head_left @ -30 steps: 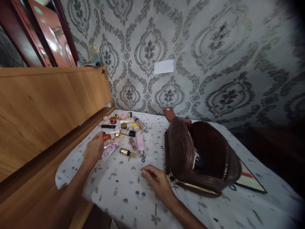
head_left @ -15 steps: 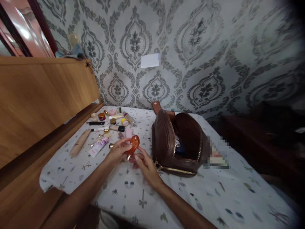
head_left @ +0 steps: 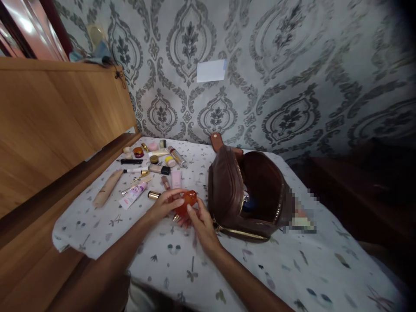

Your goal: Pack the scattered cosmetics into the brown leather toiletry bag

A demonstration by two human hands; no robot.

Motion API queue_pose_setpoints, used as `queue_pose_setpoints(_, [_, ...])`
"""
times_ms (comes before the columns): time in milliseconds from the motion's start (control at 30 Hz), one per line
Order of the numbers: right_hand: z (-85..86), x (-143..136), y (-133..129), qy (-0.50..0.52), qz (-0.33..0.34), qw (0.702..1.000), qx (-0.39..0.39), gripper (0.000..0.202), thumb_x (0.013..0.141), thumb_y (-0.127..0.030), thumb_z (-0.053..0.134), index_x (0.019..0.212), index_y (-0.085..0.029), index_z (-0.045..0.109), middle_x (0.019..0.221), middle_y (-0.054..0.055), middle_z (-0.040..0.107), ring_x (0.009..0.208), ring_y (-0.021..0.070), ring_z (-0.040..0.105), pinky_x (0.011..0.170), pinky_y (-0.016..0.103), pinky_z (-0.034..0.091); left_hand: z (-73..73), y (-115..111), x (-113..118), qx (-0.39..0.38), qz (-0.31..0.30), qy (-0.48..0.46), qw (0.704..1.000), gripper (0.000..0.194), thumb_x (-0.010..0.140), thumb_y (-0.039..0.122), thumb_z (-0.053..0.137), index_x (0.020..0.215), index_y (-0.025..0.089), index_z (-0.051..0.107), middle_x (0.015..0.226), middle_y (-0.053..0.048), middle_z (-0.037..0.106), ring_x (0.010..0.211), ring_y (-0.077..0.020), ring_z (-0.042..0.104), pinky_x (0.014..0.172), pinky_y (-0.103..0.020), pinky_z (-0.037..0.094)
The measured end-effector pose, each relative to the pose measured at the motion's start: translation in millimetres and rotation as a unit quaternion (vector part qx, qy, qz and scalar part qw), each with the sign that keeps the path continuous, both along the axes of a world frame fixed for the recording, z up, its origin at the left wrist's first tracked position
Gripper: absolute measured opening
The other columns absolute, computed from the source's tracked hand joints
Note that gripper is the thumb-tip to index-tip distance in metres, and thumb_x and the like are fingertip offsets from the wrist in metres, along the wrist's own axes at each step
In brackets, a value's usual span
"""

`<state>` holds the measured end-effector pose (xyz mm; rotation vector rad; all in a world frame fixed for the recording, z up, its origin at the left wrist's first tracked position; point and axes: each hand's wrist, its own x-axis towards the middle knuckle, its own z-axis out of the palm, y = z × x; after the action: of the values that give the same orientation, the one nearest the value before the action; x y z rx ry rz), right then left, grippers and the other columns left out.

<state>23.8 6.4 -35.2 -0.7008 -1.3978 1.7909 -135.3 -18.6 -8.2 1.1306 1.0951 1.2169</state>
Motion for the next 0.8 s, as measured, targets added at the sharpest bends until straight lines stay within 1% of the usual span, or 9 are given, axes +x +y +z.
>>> queue_pose_setpoints(100, [-1.0, -1, 2, 0.014, -0.014, 0.999, -0.030, 0.057, 0.084, -0.061, 0.062, 0.123, -0.022, 0.046, 0.070, 0.000, 0.066, 0.054, 0.0163, 0.060, 0.050, 0.027, 0.043, -0.8, -2, -2, 0.015, 0.006, 0.025, 1.000, 0.060, 0.082, 0.057, 0.066, 0.125, 0.015, 0.060, 0.070, -0.001, 0.064, 0.056, -0.0135, 0.057, 0.055, -0.024, 0.043])
queue_pose_setpoints(200, [-0.5, -1, 4, 0.040, -0.021, 0.997, -0.066, 0.057, 0.080, -0.063, 0.066, 0.115, -0.022, 0.048, 0.072, 0.000, 0.067, 0.054, 0.0159, 0.061, 0.051, 0.027, 0.043, -0.6, -4, -3, 0.042, 0.010, 0.051, 0.998, 0.056, 0.085, 0.057, 0.063, 0.123, 0.017, 0.060, 0.070, 0.001, 0.060, 0.058, -0.0128, 0.055, 0.056, -0.023, 0.041])
queue_pose_setpoints(267, [0.5, -1, 5, 0.054, -0.029, 0.995, -0.084, 0.057, 0.077, -0.063, 0.069, 0.113, -0.023, 0.048, 0.076, 0.000, 0.068, 0.056, 0.0160, 0.062, 0.053, 0.028, 0.045, -0.1, -5, -4, 0.055, 0.004, 0.061, 0.997, 0.054, 0.083, 0.055, 0.066, 0.120, 0.017, 0.061, 0.078, 0.000, 0.061, 0.065, -0.0132, 0.056, 0.061, -0.023, 0.042])
queue_pose_setpoints(367, [1.8, -1, 4, 0.062, -0.032, 0.993, -0.095, 0.056, 0.077, -0.064, 0.068, 0.110, -0.023, 0.049, 0.075, 0.000, 0.068, 0.056, 0.0166, 0.062, 0.056, 0.029, 0.047, -1.0, -7, -2, 0.058, -0.010, 0.056, 0.997, 0.057, 0.078, 0.050, 0.074, 0.124, 0.019, 0.057, 0.090, -0.002, 0.061, 0.076, -0.0154, 0.059, 0.069, -0.025, 0.046])
queue_pose_setpoints(467, [1.0, 0, 3, 0.061, -0.037, 0.993, -0.094, 0.054, 0.079, -0.067, 0.064, 0.106, -0.023, 0.050, 0.071, 0.000, 0.066, 0.058, 0.0183, 0.064, 0.057, 0.031, 0.047, -3.6, -7, 1, 0.061, -0.006, 0.046, 0.997, 0.062, 0.072, 0.043, 0.081, 0.125, 0.021, 0.055, 0.096, -0.002, 0.060, 0.084, -0.0168, 0.061, 0.075, -0.027, 0.048])
queue_pose_setpoints(533, [-0.7, -1, 3, 0.058, -0.046, 0.993, -0.094, 0.055, 0.079, -0.068, 0.063, 0.106, -0.022, 0.050, 0.070, -0.001, 0.065, 0.059, 0.0191, 0.065, 0.057, 0.031, 0.047, -4.7, -7, 3, 0.067, 0.000, 0.052, 0.996, 0.062, 0.071, 0.039, 0.083, 0.124, 0.022, 0.056, 0.099, -0.002, 0.061, 0.089, -0.0177, 0.061, 0.079, -0.028, 0.048])
queue_pose_setpoints(667, [-3.2, -3, 7, 0.050, -0.044, 0.994, -0.089, 0.059, 0.077, -0.073, 0.061, 0.105, -0.023, 0.050, 0.069, -0.001, 0.066, 0.054, 0.0181, 0.063, 0.052, 0.030, 0.045, -2.2, -7, 6, 0.076, 0.027, 0.070, 0.994, 0.055, 0.071, 0.038, 0.083, 0.117, 0.019, 0.061, 0.096, -0.004, 0.065, 0.087, -0.0181, 0.062, 0.078, -0.028, 0.049])
queue_pose_setpoints(733, [-3.4, -4, 9, 0.050, -0.036, 0.994, -0.091, 0.059, 0.076, -0.075, 0.060, 0.101, -0.023, 0.051, 0.067, -0.001, 0.065, 0.053, 0.0174, 0.062, 0.051, 0.029, 0.043, 0.3, -7, 6, 0.079, 0.047, 0.061, 0.994, 0.052, 0.072, 0.040, 0.081, 0.114, 0.017, 0.063, 0.098, -0.006, 0.068, 0.087, -0.0190, 0.063, 0.077, -0.028, 0.050])
queue_pose_setpoints(800, [-3.6, -4, 11, 0.052, -0.027, 0.994, -0.096, 0.061, 0.075, -0.077, 0.060, 0.098, -0.022, 0.054, 0.064, -0.001, 0.064, 0.051, 0.0169, 0.061, 0.049, 0.027, 0.041, 1.6, -6, 6, 0.084, 0.073, 0.046, 0.993, 0.049, 0.074, 0.044, 0.079, 0.112, 0.016, 0.066, 0.100, -0.008, 0.070, 0.084, -0.0187, 0.063, 0.073, -0.026, 0.049])
